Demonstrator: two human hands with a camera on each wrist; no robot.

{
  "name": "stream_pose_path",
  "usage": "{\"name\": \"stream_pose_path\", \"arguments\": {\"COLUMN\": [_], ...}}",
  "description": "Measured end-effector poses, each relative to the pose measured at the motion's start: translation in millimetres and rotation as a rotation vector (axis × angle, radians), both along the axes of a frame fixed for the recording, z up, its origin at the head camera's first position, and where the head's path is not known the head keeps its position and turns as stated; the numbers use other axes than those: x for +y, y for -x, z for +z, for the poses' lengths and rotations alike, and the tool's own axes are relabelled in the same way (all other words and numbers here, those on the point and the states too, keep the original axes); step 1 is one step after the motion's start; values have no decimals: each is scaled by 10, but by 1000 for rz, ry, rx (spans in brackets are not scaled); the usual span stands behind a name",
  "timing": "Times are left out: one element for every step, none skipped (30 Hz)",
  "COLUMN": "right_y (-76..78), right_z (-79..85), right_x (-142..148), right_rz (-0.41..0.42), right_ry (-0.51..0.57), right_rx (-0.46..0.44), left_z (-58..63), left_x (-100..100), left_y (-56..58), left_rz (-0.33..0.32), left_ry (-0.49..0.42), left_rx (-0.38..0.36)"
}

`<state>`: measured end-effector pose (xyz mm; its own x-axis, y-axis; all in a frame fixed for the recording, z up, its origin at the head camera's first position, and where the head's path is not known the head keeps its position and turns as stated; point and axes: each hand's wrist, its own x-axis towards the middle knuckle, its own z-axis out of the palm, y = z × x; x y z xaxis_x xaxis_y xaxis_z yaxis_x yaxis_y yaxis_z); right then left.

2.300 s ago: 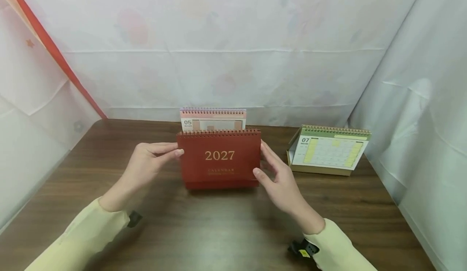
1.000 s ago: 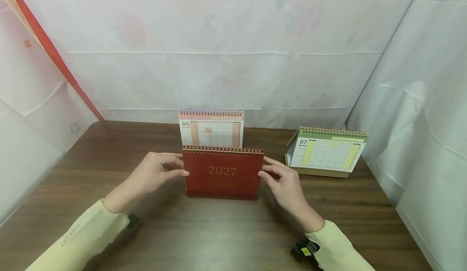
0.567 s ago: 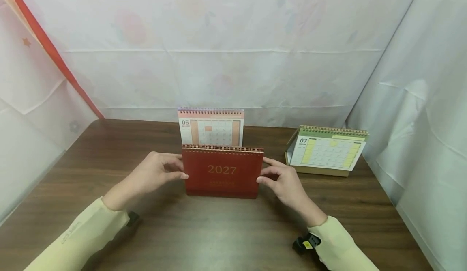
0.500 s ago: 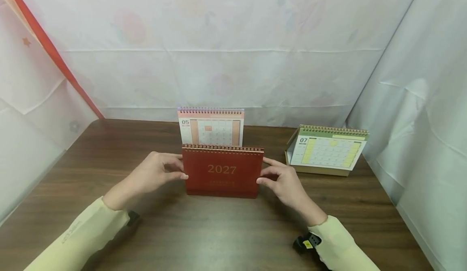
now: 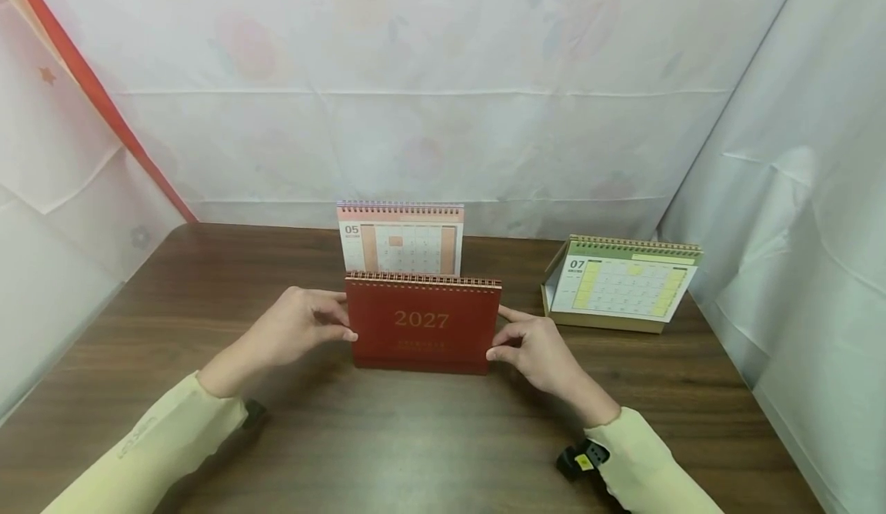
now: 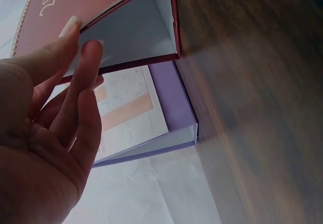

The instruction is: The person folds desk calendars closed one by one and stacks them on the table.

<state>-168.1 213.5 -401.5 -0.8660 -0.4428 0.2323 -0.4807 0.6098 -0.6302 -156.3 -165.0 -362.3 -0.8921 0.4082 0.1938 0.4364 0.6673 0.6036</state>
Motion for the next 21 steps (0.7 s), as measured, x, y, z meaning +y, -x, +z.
{"name": "stream_pose_path", "arguments": {"right_y": [0,-1,-1,-1,0,1,1,-2,-2,-2,-2,-3,-3,-5,-4,-6,-10,-16,-21,-29,-35], "right_z": [2,1,2,7,14,25,36,53,67,82,96,110,123,134,141,149,157,164,170,176,177], "right_x": [0,1,1,5,8,11,12,15,18,22,25,28,30,32,34,36,36,38,41,43,45], "right_rz": [-3,-3,-6,-8,-12,-16,-20,-22,-26,-26,-26,-25,-24,-22,-23,-24,-28,-34,-40,-48,-57], "right_ry": [2,5,7,7,5,5,6,8,9,15,19,25,29,36,43,51,62,76,97,122,147], "right_rx": [1,5,8,8,9,9,10,10,9,8,8,6,5,-1,-9,-20,-36,-58,-87,-119,-150], "left_z": [2,2,1,2,3,7,11,16,21,28,36,44,52,58,64,70,76,81,83,84,85], "left_x": [4,7,9,10,13,14,14,13,11,9,6,2,-1,-5,-8,-9,-10,-10,-8,-7,-5], "left_y": [-2,-3,-5,-7,-8,-9,-15,-19,-25,-32,-39,-47,-55,-60,-65,-68,-70,-70,-68,-64,-61], "left_rz": [2,3,3,2,1,1,2,3,5,7,10,14,16,17,17,15,12,9,4,0,-3], "left_ry": [1,-2,-5,-9,-12,-17,-22,-29,-36,-45,-54,-63,-73,-81,-91,-99,-106,-114,-124,-133,-141], "left_rx": [5,9,15,20,26,32,36,38,39,38,38,36,35,36,37,39,39,39,39,38,36]}}
